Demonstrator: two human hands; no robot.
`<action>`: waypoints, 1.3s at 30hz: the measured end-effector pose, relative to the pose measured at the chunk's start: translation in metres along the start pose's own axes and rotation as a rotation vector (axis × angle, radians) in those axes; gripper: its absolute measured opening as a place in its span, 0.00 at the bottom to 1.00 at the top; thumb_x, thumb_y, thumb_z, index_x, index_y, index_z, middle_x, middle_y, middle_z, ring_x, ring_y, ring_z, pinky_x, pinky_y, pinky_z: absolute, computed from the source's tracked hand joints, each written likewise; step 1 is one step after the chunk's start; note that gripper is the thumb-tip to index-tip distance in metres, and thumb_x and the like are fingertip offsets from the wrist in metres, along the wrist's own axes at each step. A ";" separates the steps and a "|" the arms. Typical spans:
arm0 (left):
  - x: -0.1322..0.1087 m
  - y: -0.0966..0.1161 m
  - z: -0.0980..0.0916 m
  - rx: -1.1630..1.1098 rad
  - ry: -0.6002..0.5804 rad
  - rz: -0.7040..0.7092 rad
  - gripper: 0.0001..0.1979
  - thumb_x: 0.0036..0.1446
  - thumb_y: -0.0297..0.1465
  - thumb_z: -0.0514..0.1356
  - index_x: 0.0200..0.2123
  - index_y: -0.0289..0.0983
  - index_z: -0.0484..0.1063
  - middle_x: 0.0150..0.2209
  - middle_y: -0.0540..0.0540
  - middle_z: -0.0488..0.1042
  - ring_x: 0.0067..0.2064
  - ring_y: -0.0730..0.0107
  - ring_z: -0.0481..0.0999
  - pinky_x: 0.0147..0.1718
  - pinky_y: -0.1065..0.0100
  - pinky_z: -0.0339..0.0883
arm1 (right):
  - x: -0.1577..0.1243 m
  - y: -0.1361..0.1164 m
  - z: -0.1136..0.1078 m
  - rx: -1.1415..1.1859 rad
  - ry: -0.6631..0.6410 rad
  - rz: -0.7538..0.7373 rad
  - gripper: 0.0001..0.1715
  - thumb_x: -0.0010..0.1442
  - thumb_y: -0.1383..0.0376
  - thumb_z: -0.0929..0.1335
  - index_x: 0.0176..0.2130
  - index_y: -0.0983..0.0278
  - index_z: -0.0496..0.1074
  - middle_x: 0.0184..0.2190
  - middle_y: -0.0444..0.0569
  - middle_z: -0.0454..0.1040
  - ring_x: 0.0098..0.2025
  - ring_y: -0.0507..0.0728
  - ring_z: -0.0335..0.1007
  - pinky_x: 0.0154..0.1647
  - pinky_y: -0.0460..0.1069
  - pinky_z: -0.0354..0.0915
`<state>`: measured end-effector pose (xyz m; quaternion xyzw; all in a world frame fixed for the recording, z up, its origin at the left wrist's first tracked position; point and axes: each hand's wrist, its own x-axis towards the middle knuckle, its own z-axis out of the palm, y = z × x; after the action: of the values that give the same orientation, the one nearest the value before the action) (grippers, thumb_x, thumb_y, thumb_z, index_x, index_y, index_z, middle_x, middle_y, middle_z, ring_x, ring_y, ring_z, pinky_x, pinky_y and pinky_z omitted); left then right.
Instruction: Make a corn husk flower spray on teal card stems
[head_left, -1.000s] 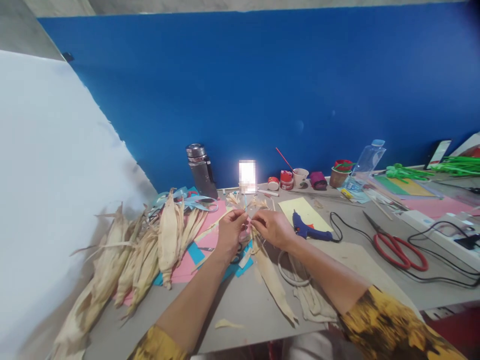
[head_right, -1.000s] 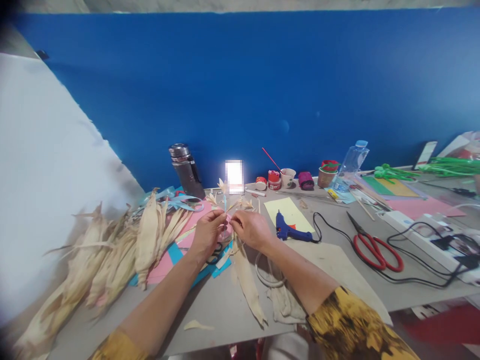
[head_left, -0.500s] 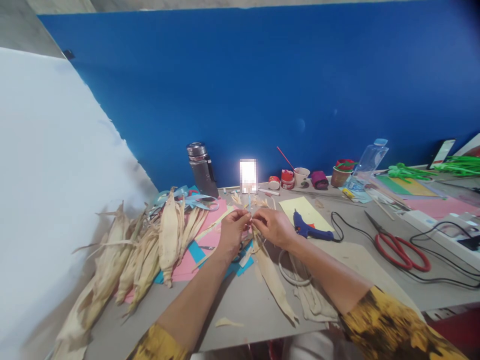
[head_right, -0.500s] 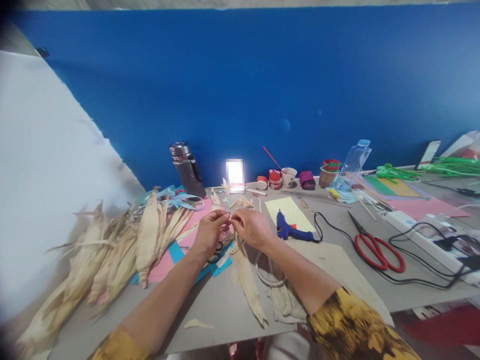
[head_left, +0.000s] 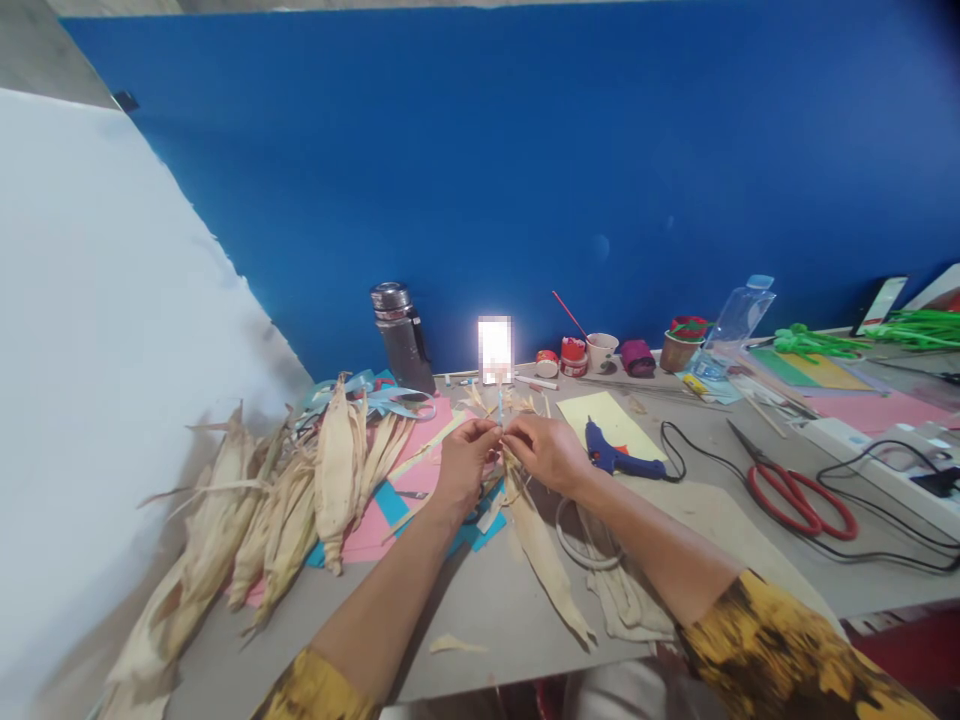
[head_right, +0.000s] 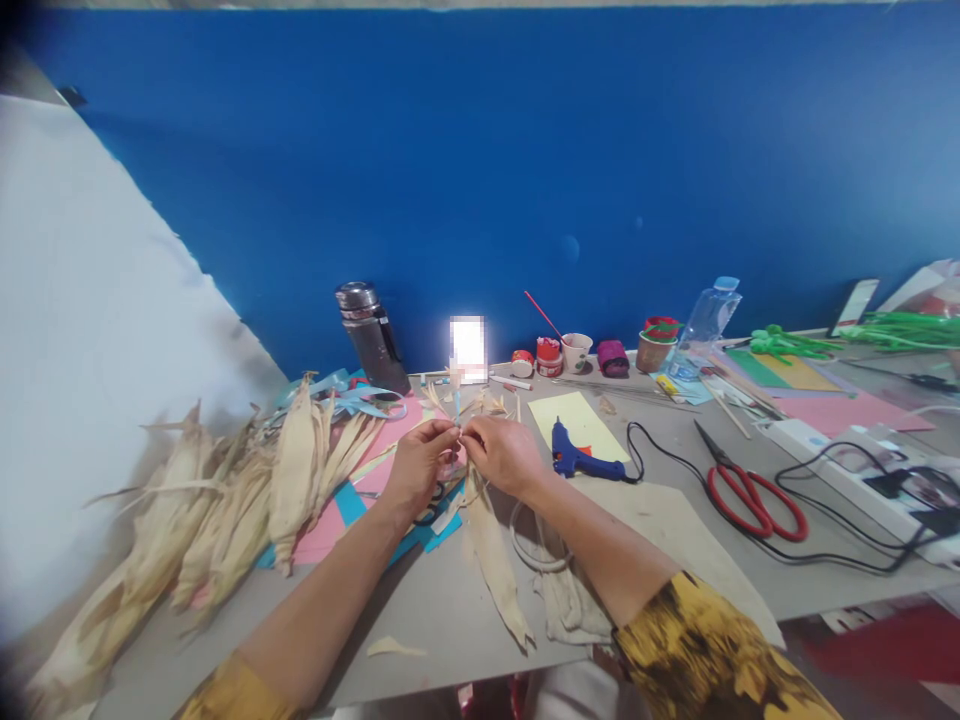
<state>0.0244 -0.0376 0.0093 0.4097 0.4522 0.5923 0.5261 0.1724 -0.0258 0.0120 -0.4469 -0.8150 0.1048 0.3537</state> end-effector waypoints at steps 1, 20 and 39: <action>0.000 0.000 0.000 0.002 -0.001 0.000 0.10 0.39 0.32 0.69 0.24 0.33 0.72 0.22 0.52 0.69 0.24 0.77 0.66 0.24 0.74 0.59 | 0.000 0.000 0.000 -0.004 0.001 0.000 0.08 0.62 0.64 0.66 0.31 0.61 0.71 0.27 0.44 0.74 0.29 0.52 0.65 0.29 0.46 0.51; -0.001 0.001 0.000 0.032 0.031 -0.014 0.12 0.38 0.33 0.69 0.26 0.34 0.72 0.23 0.52 0.69 0.25 0.76 0.67 0.25 0.72 0.60 | 0.000 -0.001 -0.001 0.007 0.014 -0.023 0.08 0.62 0.64 0.66 0.31 0.61 0.71 0.28 0.44 0.75 0.29 0.52 0.66 0.30 0.45 0.52; 0.001 0.001 -0.005 0.180 0.076 -0.017 0.10 0.40 0.33 0.67 0.25 0.34 0.73 0.23 0.50 0.71 0.24 0.74 0.69 0.24 0.72 0.60 | -0.002 -0.002 -0.002 -0.015 0.015 -0.024 0.08 0.61 0.63 0.66 0.30 0.61 0.72 0.27 0.44 0.74 0.26 0.52 0.64 0.28 0.46 0.51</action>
<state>0.0191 -0.0373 0.0090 0.4288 0.5268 0.5599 0.4745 0.1735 -0.0284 0.0138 -0.4405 -0.8183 0.0912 0.3578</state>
